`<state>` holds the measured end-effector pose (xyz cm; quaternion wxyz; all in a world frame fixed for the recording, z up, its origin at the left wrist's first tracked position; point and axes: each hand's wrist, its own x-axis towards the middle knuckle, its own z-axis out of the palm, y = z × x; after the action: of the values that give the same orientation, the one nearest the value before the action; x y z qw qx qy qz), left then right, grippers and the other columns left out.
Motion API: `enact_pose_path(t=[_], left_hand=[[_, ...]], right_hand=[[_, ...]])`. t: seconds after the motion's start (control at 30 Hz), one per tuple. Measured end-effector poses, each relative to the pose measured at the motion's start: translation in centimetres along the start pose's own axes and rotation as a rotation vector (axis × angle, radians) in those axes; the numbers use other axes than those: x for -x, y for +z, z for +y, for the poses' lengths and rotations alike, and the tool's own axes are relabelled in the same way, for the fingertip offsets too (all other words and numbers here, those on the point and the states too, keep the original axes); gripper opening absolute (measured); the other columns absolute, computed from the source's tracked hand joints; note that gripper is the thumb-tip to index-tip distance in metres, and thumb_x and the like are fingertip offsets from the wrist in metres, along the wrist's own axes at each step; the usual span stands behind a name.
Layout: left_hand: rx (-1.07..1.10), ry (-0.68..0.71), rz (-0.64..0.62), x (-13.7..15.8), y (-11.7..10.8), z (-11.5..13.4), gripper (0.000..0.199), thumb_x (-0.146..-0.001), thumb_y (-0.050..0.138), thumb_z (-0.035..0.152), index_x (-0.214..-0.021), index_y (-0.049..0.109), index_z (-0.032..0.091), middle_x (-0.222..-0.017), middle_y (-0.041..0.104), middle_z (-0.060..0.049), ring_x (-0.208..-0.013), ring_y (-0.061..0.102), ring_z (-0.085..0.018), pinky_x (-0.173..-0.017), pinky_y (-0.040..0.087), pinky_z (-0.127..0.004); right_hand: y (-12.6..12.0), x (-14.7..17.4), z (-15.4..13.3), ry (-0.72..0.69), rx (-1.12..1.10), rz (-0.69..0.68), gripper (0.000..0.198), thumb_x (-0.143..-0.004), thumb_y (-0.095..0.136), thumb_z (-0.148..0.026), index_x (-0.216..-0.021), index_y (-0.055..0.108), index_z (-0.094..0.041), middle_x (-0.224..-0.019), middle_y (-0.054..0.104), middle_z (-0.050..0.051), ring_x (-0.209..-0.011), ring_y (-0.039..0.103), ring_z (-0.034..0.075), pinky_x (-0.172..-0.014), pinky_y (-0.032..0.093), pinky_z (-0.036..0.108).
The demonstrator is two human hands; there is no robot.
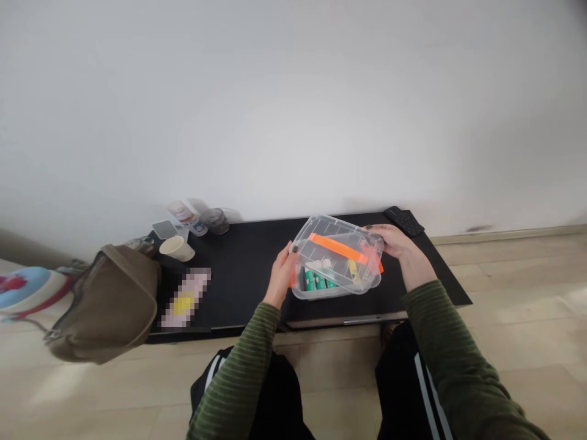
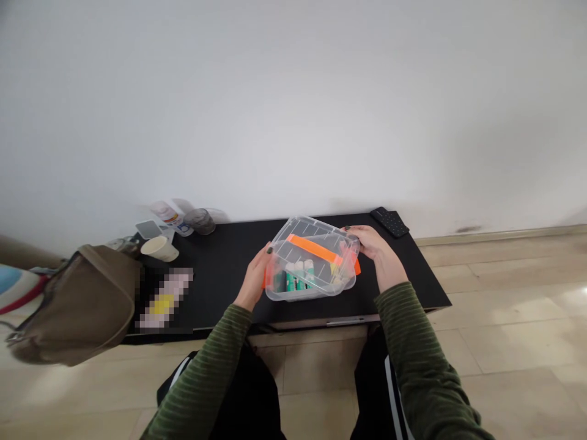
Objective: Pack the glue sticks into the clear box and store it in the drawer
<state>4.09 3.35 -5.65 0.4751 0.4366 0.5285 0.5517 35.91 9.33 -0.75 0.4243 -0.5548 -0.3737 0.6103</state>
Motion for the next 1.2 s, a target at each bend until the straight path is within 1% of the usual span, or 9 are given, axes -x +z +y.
enact_pose_path(t=[0.13,0.3,0.43,0.63,0.77,0.93,1.0,1.13,1.2], left_hand=[[-0.043,0.011,-0.038,0.4,0.0,0.5,0.063,-0.080,0.074,0.039,-0.138,0.056,0.024,-0.151,0.049,-0.010,-0.138,0.047,-0.027,-0.115,0.035,-0.040],[-0.198,0.107,-0.027,1.2,-0.2,1.1,0.050,-0.080,0.072,0.038,-0.127,0.066,0.022,-0.144,0.055,-0.011,-0.136,0.049,-0.029,-0.116,0.034,-0.045],[-0.312,0.167,0.045,2.6,-0.9,1.3,0.037,-0.081,0.070,0.042,-0.113,0.073,0.022,-0.141,0.058,-0.012,-0.133,0.052,-0.029,-0.115,0.036,-0.045],[-0.183,0.119,0.089,4.4,-1.7,1.3,0.030,-0.080,0.072,0.041,-0.097,0.068,0.017,-0.136,0.060,-0.016,-0.129,0.056,-0.028,-0.112,0.041,-0.046],[-0.022,0.022,0.112,4.6,-1.4,1.0,0.049,-0.078,0.076,0.034,-0.120,0.057,0.017,-0.142,0.055,-0.018,-0.132,0.053,-0.027,-0.113,0.040,-0.045],[0.101,-0.147,0.009,5.1,-0.5,0.8,0.061,-0.078,0.075,0.031,-0.133,0.051,0.018,-0.139,0.058,-0.016,-0.125,0.058,-0.028,-0.107,0.046,-0.045],[0.145,-0.176,-0.009,5.5,0.0,1.1,0.057,-0.078,0.074,0.030,-0.130,0.054,0.015,-0.132,0.062,-0.015,-0.119,0.062,-0.028,-0.102,0.050,-0.044],[0.244,-0.204,-0.068,5.8,0.6,1.9,0.051,-0.077,0.073,0.029,-0.122,0.058,0.011,-0.120,0.068,-0.016,-0.108,0.067,-0.028,-0.094,0.054,-0.042],[0.255,-0.193,-0.051,5.8,0.8,2.1,0.053,-0.074,0.075,0.027,-0.123,0.058,0.012,-0.120,0.068,-0.015,-0.108,0.067,-0.028,-0.094,0.054,-0.041]], right_hand=[[0.7,-1.1,1.0,-0.049,0.126,0.159,0.020,-0.076,0.074,-0.035,-0.077,0.069,-0.016,-0.059,0.065,0.002,-0.050,0.055,0.012,-0.046,0.043,0.023],[1.8,-1.6,1.7,-0.172,0.263,0.184,0.022,-0.071,0.077,-0.036,-0.081,0.067,-0.019,-0.076,0.070,0.002,-0.058,0.060,0.014,-0.050,0.047,0.024],[2.2,-1.7,2.0,-0.260,0.291,0.134,0.026,-0.069,0.077,-0.037,-0.087,0.071,-0.020,-0.091,0.074,0.005,-0.068,0.064,0.015,-0.059,0.051,0.026],[2.8,-1.9,2.3,-0.282,0.327,-0.034,0.030,-0.069,0.079,-0.039,-0.092,0.076,-0.018,-0.091,0.076,0.006,-0.084,0.068,0.018,-0.079,0.054,0.030],[3.3,-1.7,2.1,-0.291,0.333,-0.102,0.028,-0.071,0.080,-0.038,-0.091,0.076,-0.019,-0.093,0.076,0.006,-0.087,0.068,0.020,-0.082,0.054,0.031],[3.6,-1.7,1.9,-0.328,0.407,-0.134,0.026,-0.072,0.080,-0.037,-0.092,0.076,-0.022,-0.098,0.075,0.005,-0.089,0.067,0.018,-0.084,0.053,0.030],[3.6,-1.5,1.9,-0.308,0.478,-0.064,0.028,-0.071,0.080,-0.040,-0.092,0.076,-0.022,-0.096,0.075,0.005,-0.088,0.067,0.019,-0.082,0.052,0.030],[3.7,-0.8,2.1,-0.305,0.663,0.186,0.033,-0.068,0.081,-0.049,-0.088,0.075,-0.023,-0.092,0.074,0.006,-0.088,0.066,0.021,-0.079,0.050,0.029],[3.7,-0.5,2.2,-0.312,0.713,0.240,0.037,-0.068,0.080,-0.053,-0.090,0.075,-0.023,-0.095,0.074,0.007,-0.092,0.065,0.023,-0.081,0.049,0.030]])
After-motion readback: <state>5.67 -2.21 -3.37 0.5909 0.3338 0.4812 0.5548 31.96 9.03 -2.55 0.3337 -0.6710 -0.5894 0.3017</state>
